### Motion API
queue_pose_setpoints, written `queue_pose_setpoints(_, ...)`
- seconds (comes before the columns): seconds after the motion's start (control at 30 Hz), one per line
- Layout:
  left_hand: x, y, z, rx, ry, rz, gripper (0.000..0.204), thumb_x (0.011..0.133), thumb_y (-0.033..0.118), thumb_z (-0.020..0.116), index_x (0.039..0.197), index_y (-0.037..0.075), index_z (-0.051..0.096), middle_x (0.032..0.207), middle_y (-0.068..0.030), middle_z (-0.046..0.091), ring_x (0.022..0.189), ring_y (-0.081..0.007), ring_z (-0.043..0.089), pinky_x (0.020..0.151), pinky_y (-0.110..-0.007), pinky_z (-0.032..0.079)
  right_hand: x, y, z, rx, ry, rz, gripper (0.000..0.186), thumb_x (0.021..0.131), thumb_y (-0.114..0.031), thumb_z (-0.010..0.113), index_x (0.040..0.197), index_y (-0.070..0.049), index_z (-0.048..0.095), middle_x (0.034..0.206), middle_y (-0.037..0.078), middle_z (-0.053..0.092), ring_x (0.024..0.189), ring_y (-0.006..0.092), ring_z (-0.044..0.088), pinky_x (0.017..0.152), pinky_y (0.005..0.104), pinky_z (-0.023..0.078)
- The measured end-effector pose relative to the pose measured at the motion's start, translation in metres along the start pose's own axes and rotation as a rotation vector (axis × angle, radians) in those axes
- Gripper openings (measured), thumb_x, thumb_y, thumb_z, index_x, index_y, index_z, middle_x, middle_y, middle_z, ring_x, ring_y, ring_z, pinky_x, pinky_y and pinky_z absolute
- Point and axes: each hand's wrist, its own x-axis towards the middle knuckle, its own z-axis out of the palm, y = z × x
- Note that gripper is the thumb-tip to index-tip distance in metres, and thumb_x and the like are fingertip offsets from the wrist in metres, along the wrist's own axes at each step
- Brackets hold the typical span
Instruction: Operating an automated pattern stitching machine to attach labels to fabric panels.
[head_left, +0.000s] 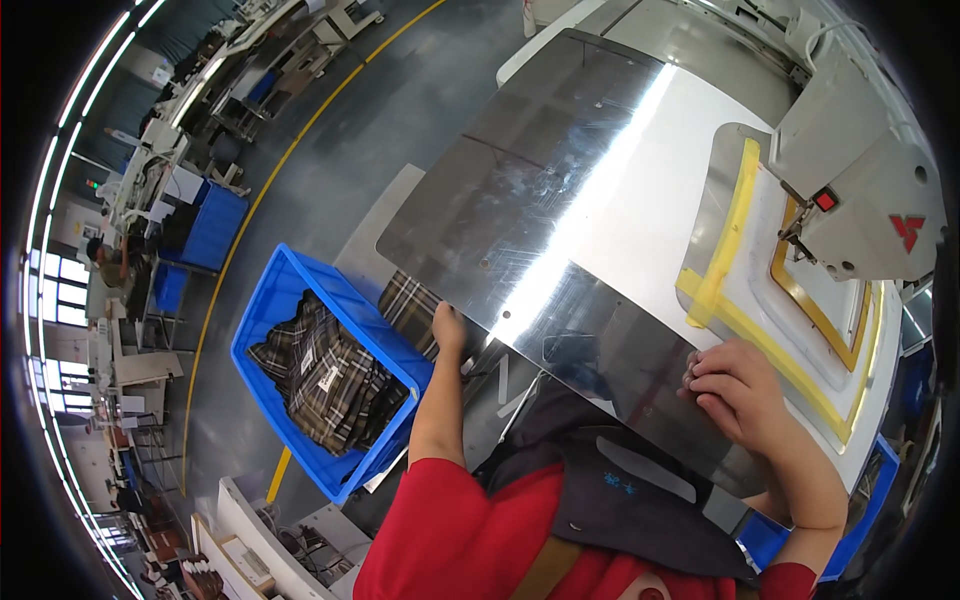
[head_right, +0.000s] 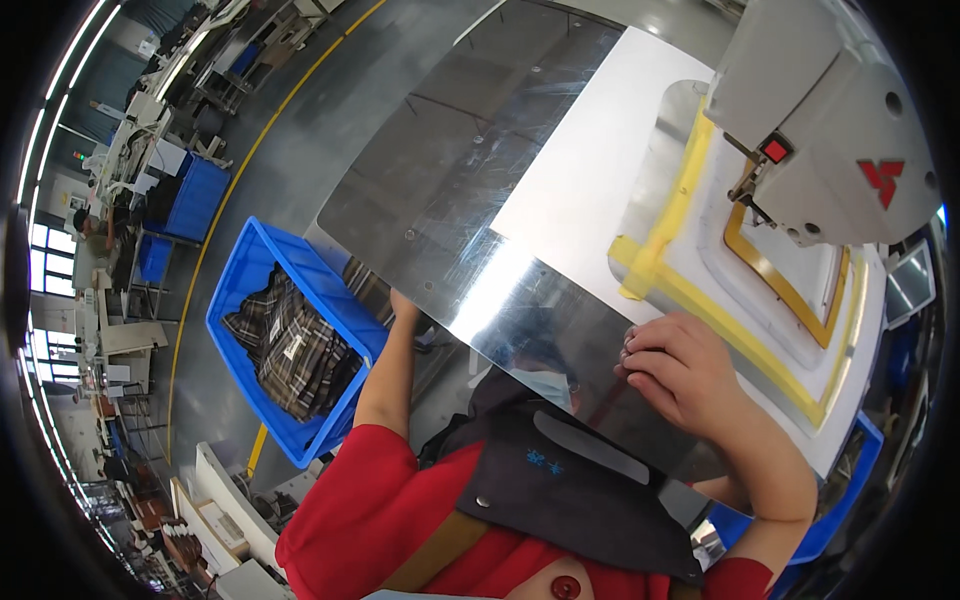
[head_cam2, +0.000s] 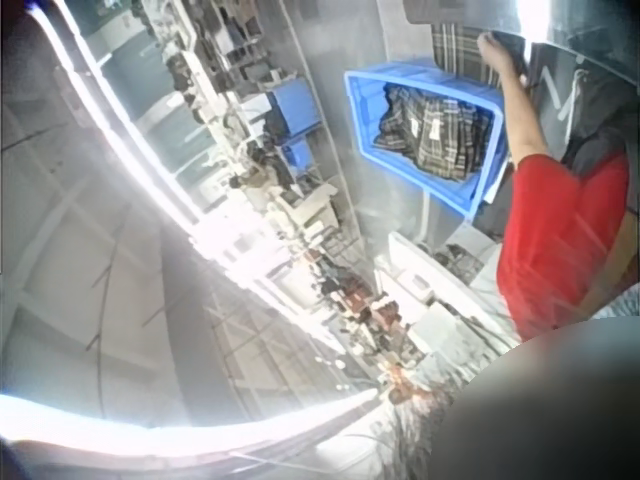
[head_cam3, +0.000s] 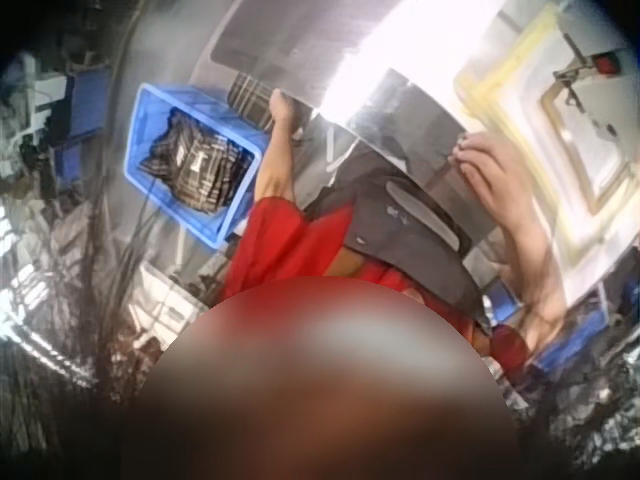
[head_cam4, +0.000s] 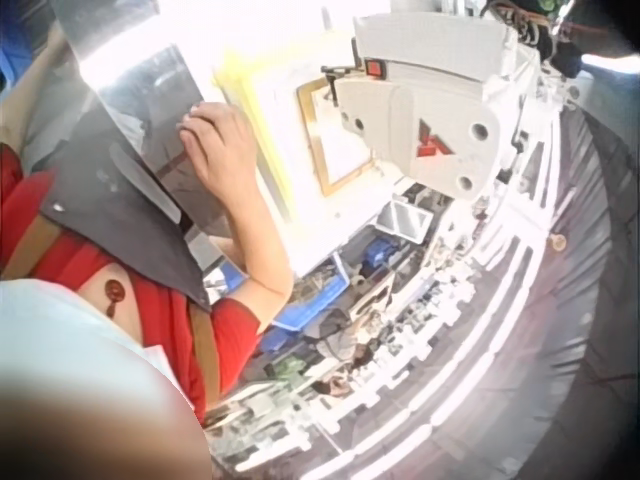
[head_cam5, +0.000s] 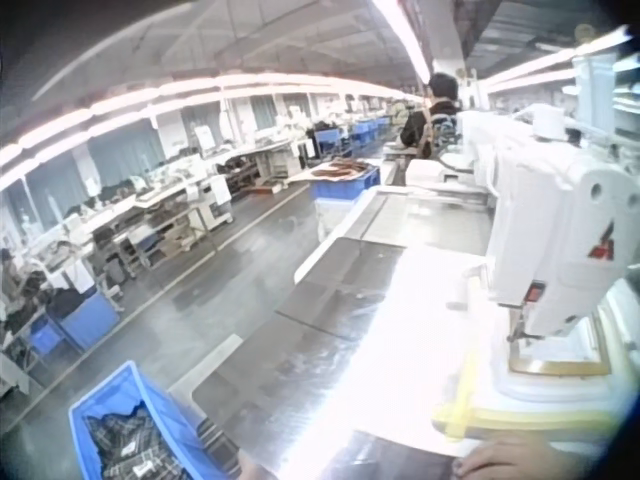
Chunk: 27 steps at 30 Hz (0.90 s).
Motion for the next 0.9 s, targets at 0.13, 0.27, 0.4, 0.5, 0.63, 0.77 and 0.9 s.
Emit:
queue_pose_setpoints(0.13, 0.017, 0.008, -0.028, -0.252, 0.126, -0.252, 0.017, 0.085, 0.015, 0.06, 0.092, 0.001, 0.067, 0.088, -0.0203, 0.067, 0.081, -0.0367, 0.065, 0.071, -0.043, 0.05, -0.002, 0.001, 0.002, -0.002, 0.015, -0.013, 0.017, 0.074, -0.007, 0.073, 0.087, -0.008, 0.062, 0.095, 0.007, 0.061, 0.087, 0.027, 0.062, 0.074, 0.0376, 0.05)
queue_pose_setpoints(0.27, 0.01, 0.049, -0.054, 0.113, -0.122, -0.074, 0.02, 0.085, 0.024, 0.064, 0.092, 0.006, 0.069, 0.093, -0.0154, 0.068, 0.088, -0.0329, 0.065, 0.074, -0.042, 0.051, -0.007, 0.005, 0.003, -0.008, 0.037, 0.003, 0.018, 0.074, -0.007, 0.073, 0.088, -0.008, 0.062, 0.095, 0.006, 0.061, 0.088, 0.0265, 0.062, 0.075, 0.0371, 0.05)
queue_pose_setpoints(0.4, 0.01, 0.038, -0.045, 0.337, -0.219, -0.104, 0.023, 0.085, 0.026, 0.063, 0.097, 0.007, 0.066, 0.097, -0.0164, 0.067, 0.091, -0.036, 0.064, 0.077, -0.046, 0.051, -0.004, 0.004, 0.004, 0.036, 0.045, -0.018, 0.016, 0.074, -0.006, 0.072, 0.086, -0.007, 0.062, 0.094, 0.006, 0.061, 0.087, 0.0272, 0.061, 0.074, 0.0368, 0.05)
queue_pose_setpoints(0.5, 0.015, 0.033, -0.039, 0.204, -0.055, -0.11, 0.025, 0.086, 0.027, 0.06, 0.098, 0.006, 0.064, 0.098, -0.0177, 0.067, 0.092, -0.0382, 0.063, 0.079, -0.047, 0.051, -0.003, 0.003, 0.005, 0.029, 0.056, -0.02, 0.014, 0.074, -0.006, 0.072, 0.085, -0.007, 0.062, 0.094, 0.006, 0.061, 0.086, 0.0276, 0.061, 0.074, 0.0369, 0.049)
queue_pose_setpoints(0.63, 0.054, 0.028, -0.041, 0.007, 0.096, -0.097, 0.024, 0.089, 0.024, 0.056, 0.094, 0.002, 0.064, 0.091, -0.0202, 0.066, 0.085, -0.0362, 0.064, 0.076, -0.044, 0.05, -0.008, 0.004, 0.004, 0.009, 0.053, -0.005, 0.013, 0.076, -0.006, 0.07, 0.085, -0.007, 0.062, 0.093, 0.006, 0.061, 0.086, 0.0273, 0.06, 0.074, 0.0368, 0.049)
queue_pose_setpoints(0.77, 0.099, -0.015, -0.1, -0.603, 0.459, -0.342, 0.032, 0.095, 0.028, 0.052, 0.096, -0.003, 0.061, 0.086, -0.0137, 0.067, 0.073, -0.0273, 0.062, 0.071, -0.04, 0.05, 0.002, -0.003, 0.008, 0.056, 0.05, -0.045, 0.012, 0.076, -0.007, 0.07, 0.085, -0.007, 0.062, 0.094, 0.006, 0.061, 0.087, 0.0269, 0.06, 0.076, 0.0366, 0.048)
queue_pose_setpoints(0.9, 0.135, 0.05, -0.171, -1.296, 0.201, -0.338, 0.027, 0.098, 0.029, 0.051, 0.105, 0.004, 0.059, 0.092, -0.0067, 0.065, 0.077, -0.0221, 0.062, 0.07, -0.035, 0.051, -0.007, 0.001, 0.003, 0.025, 0.055, 0.0, 0.011, 0.077, -0.008, 0.069, 0.085, -0.007, 0.062, 0.095, 0.005, 0.061, 0.088, 0.0263, 0.059, 0.077, 0.0362, 0.048)
